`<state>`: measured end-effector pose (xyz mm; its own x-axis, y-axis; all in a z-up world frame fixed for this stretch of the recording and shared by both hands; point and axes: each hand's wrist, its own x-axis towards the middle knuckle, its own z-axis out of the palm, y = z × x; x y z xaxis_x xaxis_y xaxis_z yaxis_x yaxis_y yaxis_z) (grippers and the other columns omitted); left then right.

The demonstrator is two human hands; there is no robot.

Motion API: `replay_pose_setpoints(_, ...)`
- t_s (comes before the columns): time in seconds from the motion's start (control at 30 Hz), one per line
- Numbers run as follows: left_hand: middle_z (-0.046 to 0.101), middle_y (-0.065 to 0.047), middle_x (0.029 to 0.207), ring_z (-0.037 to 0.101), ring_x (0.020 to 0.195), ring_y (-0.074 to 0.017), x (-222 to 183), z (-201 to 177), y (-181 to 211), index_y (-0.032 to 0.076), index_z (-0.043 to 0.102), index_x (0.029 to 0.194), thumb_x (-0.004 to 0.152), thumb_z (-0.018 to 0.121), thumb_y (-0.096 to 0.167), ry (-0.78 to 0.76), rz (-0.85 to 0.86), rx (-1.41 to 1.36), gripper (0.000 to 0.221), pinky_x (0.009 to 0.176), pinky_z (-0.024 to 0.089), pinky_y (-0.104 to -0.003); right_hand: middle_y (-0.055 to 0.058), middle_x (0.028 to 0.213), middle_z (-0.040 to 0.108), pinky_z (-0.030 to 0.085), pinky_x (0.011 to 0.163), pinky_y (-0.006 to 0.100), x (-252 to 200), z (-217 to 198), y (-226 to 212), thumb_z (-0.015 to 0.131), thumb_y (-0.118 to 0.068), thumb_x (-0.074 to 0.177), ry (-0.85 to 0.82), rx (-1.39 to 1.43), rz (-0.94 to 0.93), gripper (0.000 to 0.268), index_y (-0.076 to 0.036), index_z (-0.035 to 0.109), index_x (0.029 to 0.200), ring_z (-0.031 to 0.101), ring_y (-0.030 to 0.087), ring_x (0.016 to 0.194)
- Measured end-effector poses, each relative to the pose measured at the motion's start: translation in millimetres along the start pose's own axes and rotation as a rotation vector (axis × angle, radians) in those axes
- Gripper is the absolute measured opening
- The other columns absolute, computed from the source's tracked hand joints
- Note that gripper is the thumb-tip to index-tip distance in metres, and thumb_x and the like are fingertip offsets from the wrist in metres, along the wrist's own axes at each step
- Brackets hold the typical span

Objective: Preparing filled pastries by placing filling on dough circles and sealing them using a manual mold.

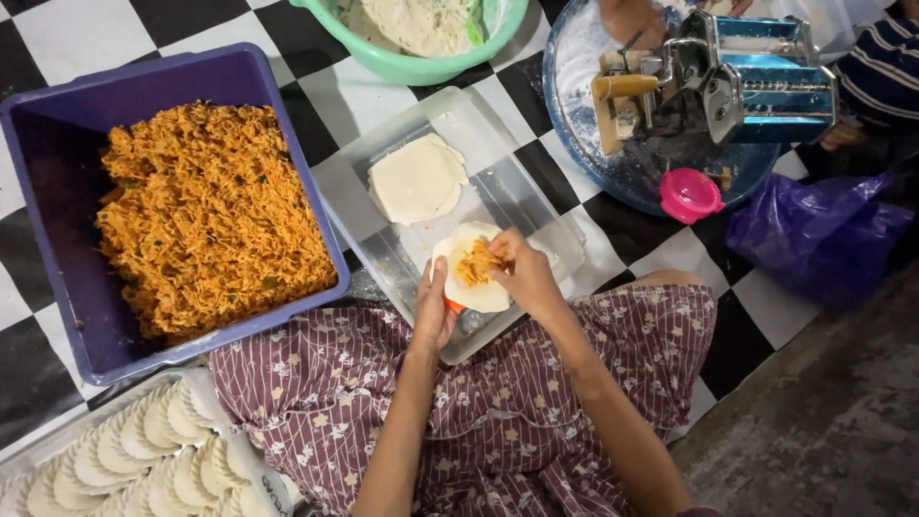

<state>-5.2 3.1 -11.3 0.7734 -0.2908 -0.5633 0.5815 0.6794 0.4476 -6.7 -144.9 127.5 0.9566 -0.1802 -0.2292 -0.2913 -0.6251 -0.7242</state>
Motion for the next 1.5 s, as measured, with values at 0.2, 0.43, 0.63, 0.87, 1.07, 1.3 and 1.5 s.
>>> replay_pose_setpoints(0.2,0.06,-0.02,0.137,0.065,0.116,-0.0357,6.5,-7.9,-6.5,0.014,0.043,0.146,0.1,0.06,0.043,0.001,0.008,-0.009,0.057,0.087,0.058,-0.057,0.019,0.104,0.074,0.06,0.085,0.04,1.0,1.8,2.9,0.081,-0.003,0.076,-0.011,0.068,0.008,0.041,-0.014,0.066,0.112,0.072,0.035,0.102)
replay_pose_setpoints(0.43,0.059,-0.019,0.138,0.065,0.116,-0.0357,2.1,-0.6,-0.4,0.012,0.035,0.151,0.099,0.061,0.042,0.0,0.001,-0.046,0.066,0.086,0.057,-0.058,0.023,0.109,0.076,0.058,0.087,0.042,-6.4,-15.6,-19.3,0.065,0.0,0.088,-0.13,0.146,-0.056,0.031,-0.011,0.074,0.116,0.071,0.036,0.105)
replay_pose_setpoints(0.63,0.061,-0.019,0.136,0.066,0.115,-0.0354,6.4,-4.6,-4.8,0.014,0.045,0.143,0.1,0.059,0.041,-0.027,0.024,-0.037,0.053,0.084,0.058,-0.058,0.021,0.101,0.076,0.059,0.084,0.041,1.0,-9.4,5.2,0.073,0.005,0.081,-0.15,0.013,-0.078,0.032,-0.009,0.073,0.109,0.073,0.036,0.099)
replay_pose_setpoints(0.87,0.063,-0.018,0.133,0.067,0.113,-0.0334,7.5,-8.9,-5.9,0.015,0.049,0.139,0.101,0.059,0.04,-0.035,0.029,-0.048,0.047,0.084,0.059,-0.056,0.017,0.1,0.072,0.061,0.08,0.04,4.0,-13.4,-2.2,0.073,0.001,0.083,-0.094,-0.056,-0.104,0.038,-0.011,0.07,0.119,0.071,0.034,0.095)
replay_pose_setpoints(1.07,0.064,-0.018,0.132,0.068,0.112,-0.0334,9.3,-8.0,-5.7,0.015,0.051,0.139,0.101,0.058,0.04,-0.041,0.028,-0.027,0.046,0.084,0.059,-0.056,0.01,0.099,0.072,0.062,0.085,0.033,10.7,3.0,5.6,0.075,0.003,0.081,-0.048,-0.108,-0.126,0.045,-0.014,0.069,0.122,0.071,0.031,0.098)
replay_pose_setpoints(1.3,0.065,-0.016,0.131,0.069,0.11,-0.0316,6.2,-5.1,-3.0,0.016,0.051,0.138,0.1,0.061,0.04,-0.013,0.018,-0.02,0.046,0.084,0.06,-0.055,0.001,0.078,0.069,0.055,0.085,0.037,17.8,10.7,24.4,0.083,-0.005,0.069,0.098,-0.403,-0.376,0.044,-0.017,0.064,0.107,0.062,0.024,0.093)
replay_pose_setpoints(1.5,0.065,-0.017,0.13,0.069,0.109,-0.0316,2.4,-0.6,0.5,0.016,0.05,0.139,0.1,0.061,0.04,-0.005,0.02,-0.021,0.047,0.083,0.06,-0.054,0.007,0.09,0.075,0.051,0.095,0.04,19.6,8.9,39.4,0.078,0.002,0.076,0.127,-0.247,-0.399,0.04,-0.016,0.065,0.11,0.065,0.03,0.099)
